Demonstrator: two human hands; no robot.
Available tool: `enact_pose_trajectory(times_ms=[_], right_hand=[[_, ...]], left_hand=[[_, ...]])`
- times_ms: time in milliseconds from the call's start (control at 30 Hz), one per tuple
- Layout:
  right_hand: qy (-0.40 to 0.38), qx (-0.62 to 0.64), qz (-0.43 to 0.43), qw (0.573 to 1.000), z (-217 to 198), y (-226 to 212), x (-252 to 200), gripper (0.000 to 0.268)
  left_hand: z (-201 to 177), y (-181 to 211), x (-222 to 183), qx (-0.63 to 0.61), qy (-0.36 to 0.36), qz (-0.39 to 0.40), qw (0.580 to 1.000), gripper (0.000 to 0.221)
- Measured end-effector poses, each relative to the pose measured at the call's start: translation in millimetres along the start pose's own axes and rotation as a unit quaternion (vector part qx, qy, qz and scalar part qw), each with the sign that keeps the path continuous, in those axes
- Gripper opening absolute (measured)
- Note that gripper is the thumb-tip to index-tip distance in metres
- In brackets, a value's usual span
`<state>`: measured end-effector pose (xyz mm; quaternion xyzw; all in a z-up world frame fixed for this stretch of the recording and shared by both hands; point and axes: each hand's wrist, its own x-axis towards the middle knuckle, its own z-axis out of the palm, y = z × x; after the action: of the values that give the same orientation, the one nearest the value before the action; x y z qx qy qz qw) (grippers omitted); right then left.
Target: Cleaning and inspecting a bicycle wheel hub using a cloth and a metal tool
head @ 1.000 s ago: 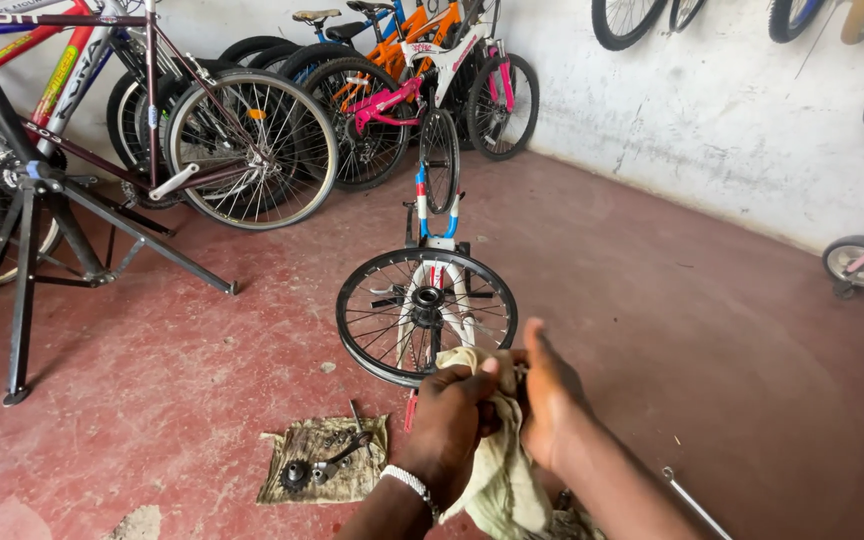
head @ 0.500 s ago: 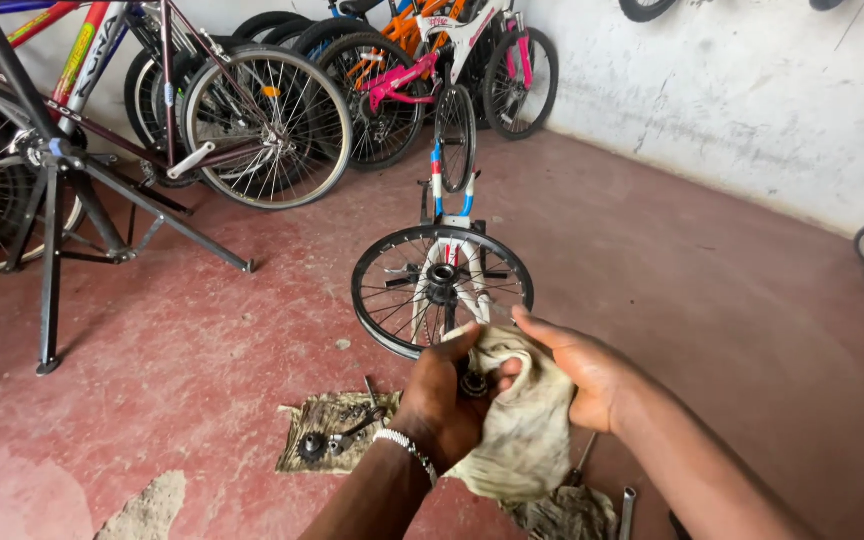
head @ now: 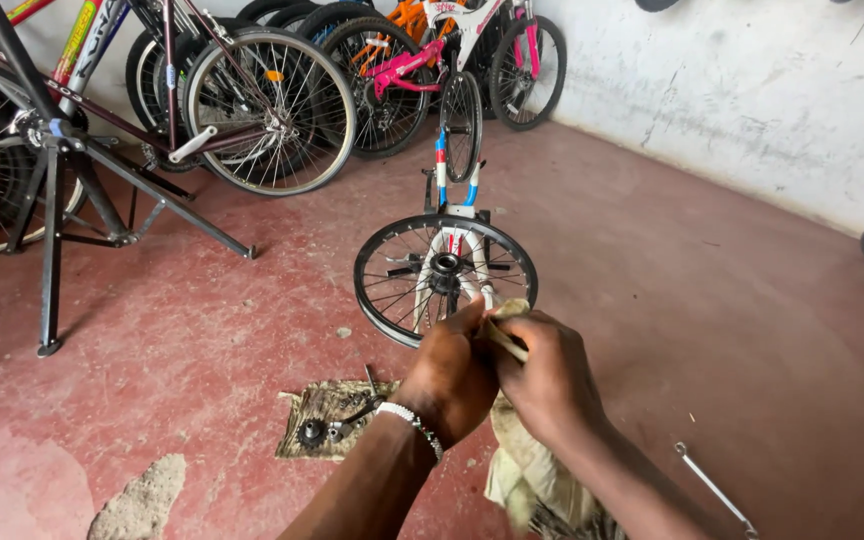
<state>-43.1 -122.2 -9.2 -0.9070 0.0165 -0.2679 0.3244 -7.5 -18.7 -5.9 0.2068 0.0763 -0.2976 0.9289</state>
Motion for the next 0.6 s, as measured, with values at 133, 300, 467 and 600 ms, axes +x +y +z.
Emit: enact_pose_trajectory(times_ms=[133, 300, 467, 600], right_hand=[[-0.057, -0.061, 0.03, 0.996, 2, -3, 2, 0.02], [-0.004, 0.034, 0.14, 0.99, 10, 20, 13, 0.013], [0.007, 0.017, 0.179, 0.984, 13, 21, 15, 0.017], [0.022, 0.003, 0.14, 0.99, 17, 20, 16, 0.018]], left_hand=[[10, 1, -18, 0.246, 0.015, 0.072, 0.966, 0.028], [-39, 4, 57, 0.21, 0.207, 0.075, 0.952, 0.021], [-41, 3, 45, 0.265, 0.192, 0.078, 0.942, 0.019], [-26, 7, 28, 0.275, 0.161, 0.029, 0.947, 0.029]])
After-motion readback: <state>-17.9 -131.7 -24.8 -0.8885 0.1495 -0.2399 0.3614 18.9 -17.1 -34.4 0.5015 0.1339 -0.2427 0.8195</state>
